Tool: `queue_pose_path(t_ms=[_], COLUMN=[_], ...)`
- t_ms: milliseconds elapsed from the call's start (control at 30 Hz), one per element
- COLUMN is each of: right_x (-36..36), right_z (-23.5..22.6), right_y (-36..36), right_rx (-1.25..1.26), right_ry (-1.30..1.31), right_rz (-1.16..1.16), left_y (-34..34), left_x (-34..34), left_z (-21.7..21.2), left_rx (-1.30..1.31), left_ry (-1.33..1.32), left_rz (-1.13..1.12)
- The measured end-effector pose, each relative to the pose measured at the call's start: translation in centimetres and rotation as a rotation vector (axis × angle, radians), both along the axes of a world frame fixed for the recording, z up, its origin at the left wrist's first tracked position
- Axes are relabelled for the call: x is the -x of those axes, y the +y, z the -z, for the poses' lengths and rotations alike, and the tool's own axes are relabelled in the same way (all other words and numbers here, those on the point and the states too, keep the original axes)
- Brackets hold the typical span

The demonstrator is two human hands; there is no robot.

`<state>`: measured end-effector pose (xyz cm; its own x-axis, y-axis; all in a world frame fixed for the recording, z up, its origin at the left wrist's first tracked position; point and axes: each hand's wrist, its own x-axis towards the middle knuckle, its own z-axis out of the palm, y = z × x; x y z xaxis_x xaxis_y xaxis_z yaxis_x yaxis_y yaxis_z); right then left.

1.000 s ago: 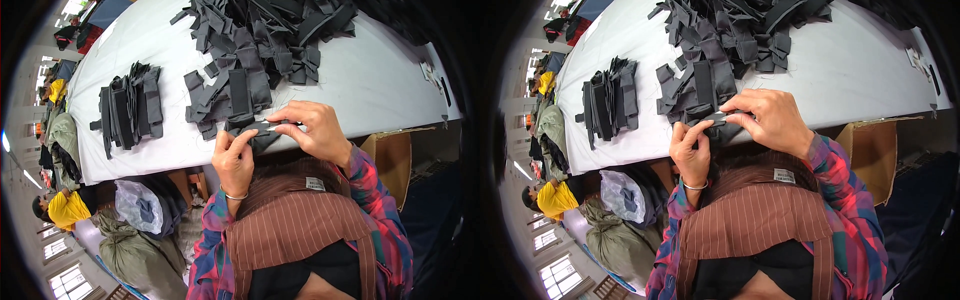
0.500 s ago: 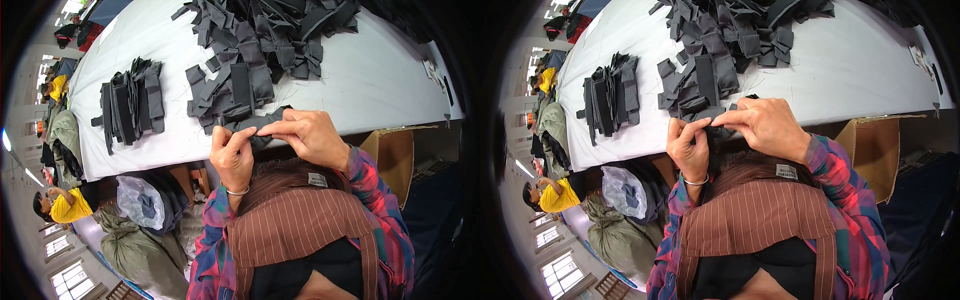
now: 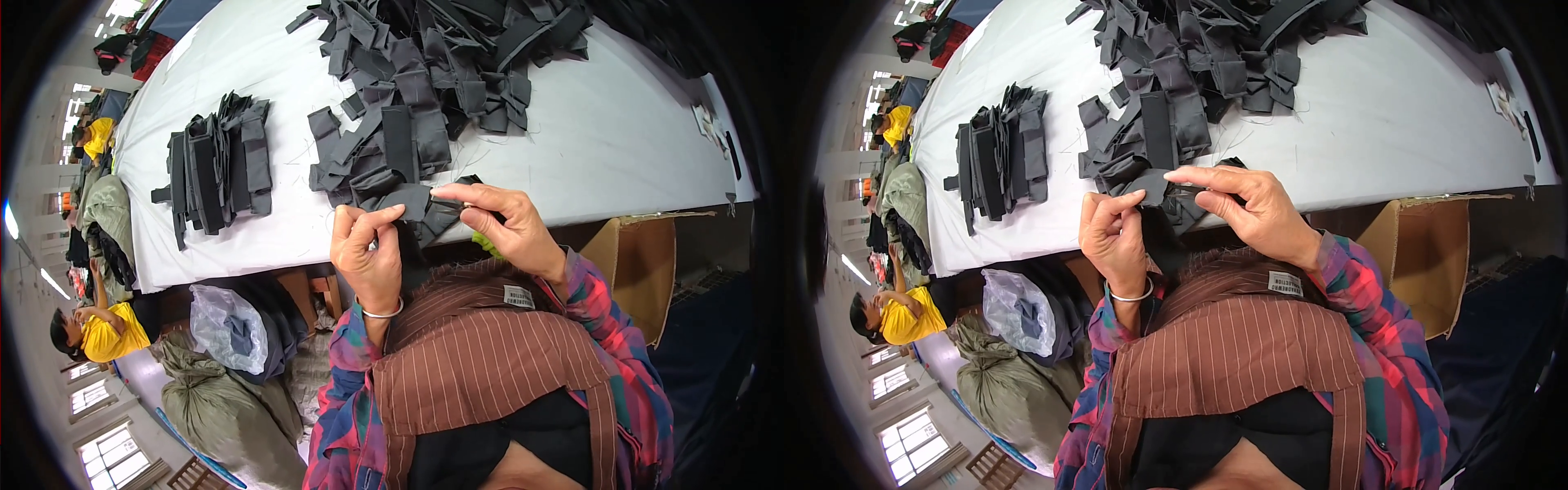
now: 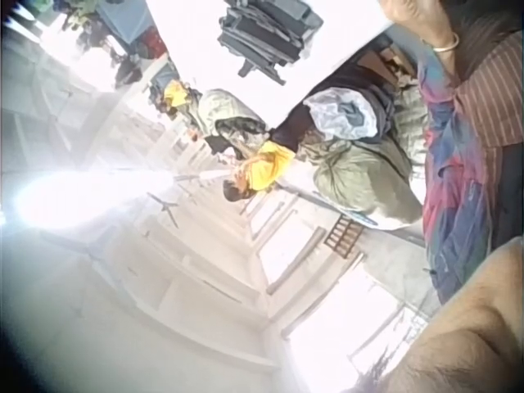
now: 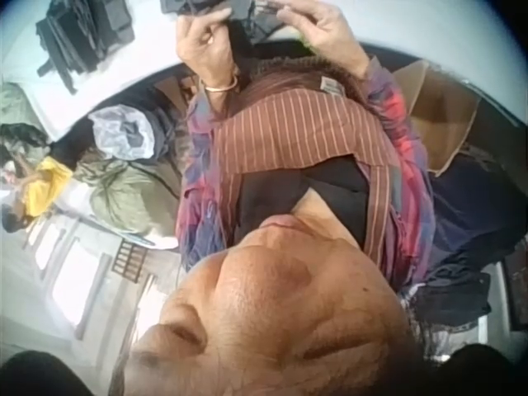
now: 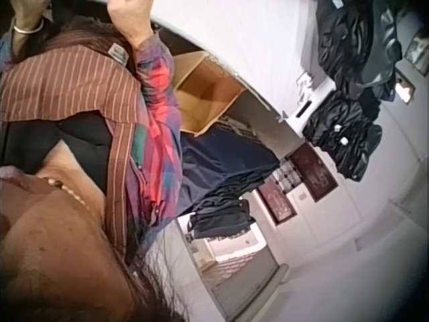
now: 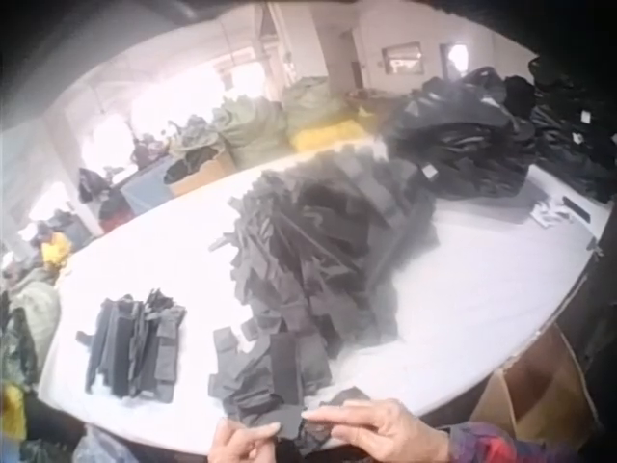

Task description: The recorder uses scissors to trim excess threads and material from black fabric straps on a work table.

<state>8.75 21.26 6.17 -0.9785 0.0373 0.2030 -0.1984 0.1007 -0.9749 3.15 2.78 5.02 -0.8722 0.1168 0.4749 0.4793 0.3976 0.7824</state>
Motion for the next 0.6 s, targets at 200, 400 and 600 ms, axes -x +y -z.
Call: queue_pose_path(t_ms=[200, 400, 600], right_x=[-0.2, 0.2, 0.6], right_z=[-0.5, -1.0, -1.5], right_y=[0.2, -0.5, -0.4], right_rx=[-0.208, -0.329, -0.418], right_ry=[0.028, 0.062, 0.112], right_rz=[0.047, 0.061, 0.034], left_y=[0.1, 0.2, 0.1], left_x=[-0.1, -0.2, -0.1], left_z=[0.0, -0.4, -0.7], left_rx=[-0.021, 0.022, -0.008], left_ry=[0.002, 0.046, 0.027], left_rz=[-0.002, 0.028, 0.061])
